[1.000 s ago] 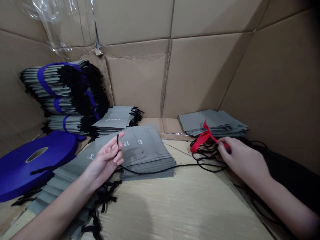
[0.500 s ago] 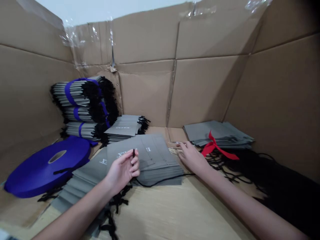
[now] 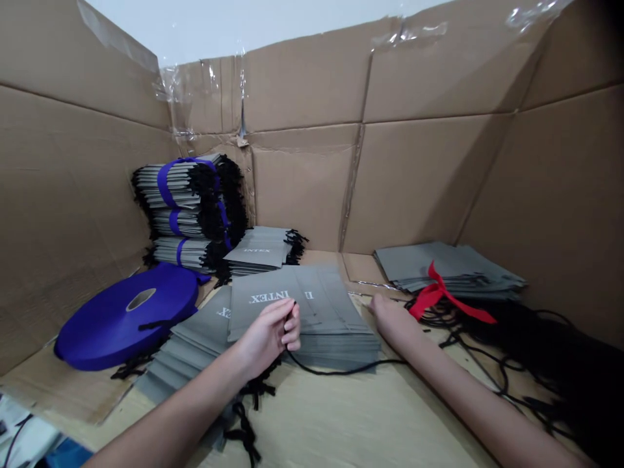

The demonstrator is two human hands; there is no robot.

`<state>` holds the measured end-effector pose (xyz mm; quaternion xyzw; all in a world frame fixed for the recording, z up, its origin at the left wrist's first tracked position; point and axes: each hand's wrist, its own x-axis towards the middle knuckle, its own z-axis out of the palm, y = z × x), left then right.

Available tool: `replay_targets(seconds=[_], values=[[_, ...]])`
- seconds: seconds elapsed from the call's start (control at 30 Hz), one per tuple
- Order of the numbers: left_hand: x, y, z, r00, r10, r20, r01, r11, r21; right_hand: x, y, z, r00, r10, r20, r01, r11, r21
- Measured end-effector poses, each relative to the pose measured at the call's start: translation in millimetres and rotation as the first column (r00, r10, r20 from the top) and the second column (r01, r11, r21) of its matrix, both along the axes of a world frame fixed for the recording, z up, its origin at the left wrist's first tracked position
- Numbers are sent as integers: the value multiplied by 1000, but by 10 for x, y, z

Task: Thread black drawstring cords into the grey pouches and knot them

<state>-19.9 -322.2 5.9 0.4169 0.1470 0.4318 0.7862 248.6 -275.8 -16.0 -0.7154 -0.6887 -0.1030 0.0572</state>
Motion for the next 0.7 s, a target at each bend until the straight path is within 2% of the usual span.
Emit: replay_targets(seconds=[0.1, 0.2, 0.33, 0.47, 0.53, 0.7], values=[[30, -38, -5, 998, -4, -61, 9, 997, 83, -13, -138, 186, 999, -34, 9, 33, 999, 35], [67, -65, -18, 989, 28, -143, -4, 987, 162, -138, -284, 410, 1000, -29, -6, 29, 994, 109], [115, -106, -54, 941, 165, -297, -72, 951, 300, -425, -527, 598, 946, 277, -166, -241, 948, 209], [175, -186, -101, 869, 259, -422, -96, 924, 371, -627, -720, 580, 803, 528, -276, -463, 844, 269], [203, -225, -121, 860, 288, -421, -119, 915, 385, -664, -764, 532, 750, 581, -314, -512, 812, 280], [222, -254, -123, 837, 346, -424, -167, 899, 404, -685, -786, 464, 690, 661, -294, -576, 748, 329]])
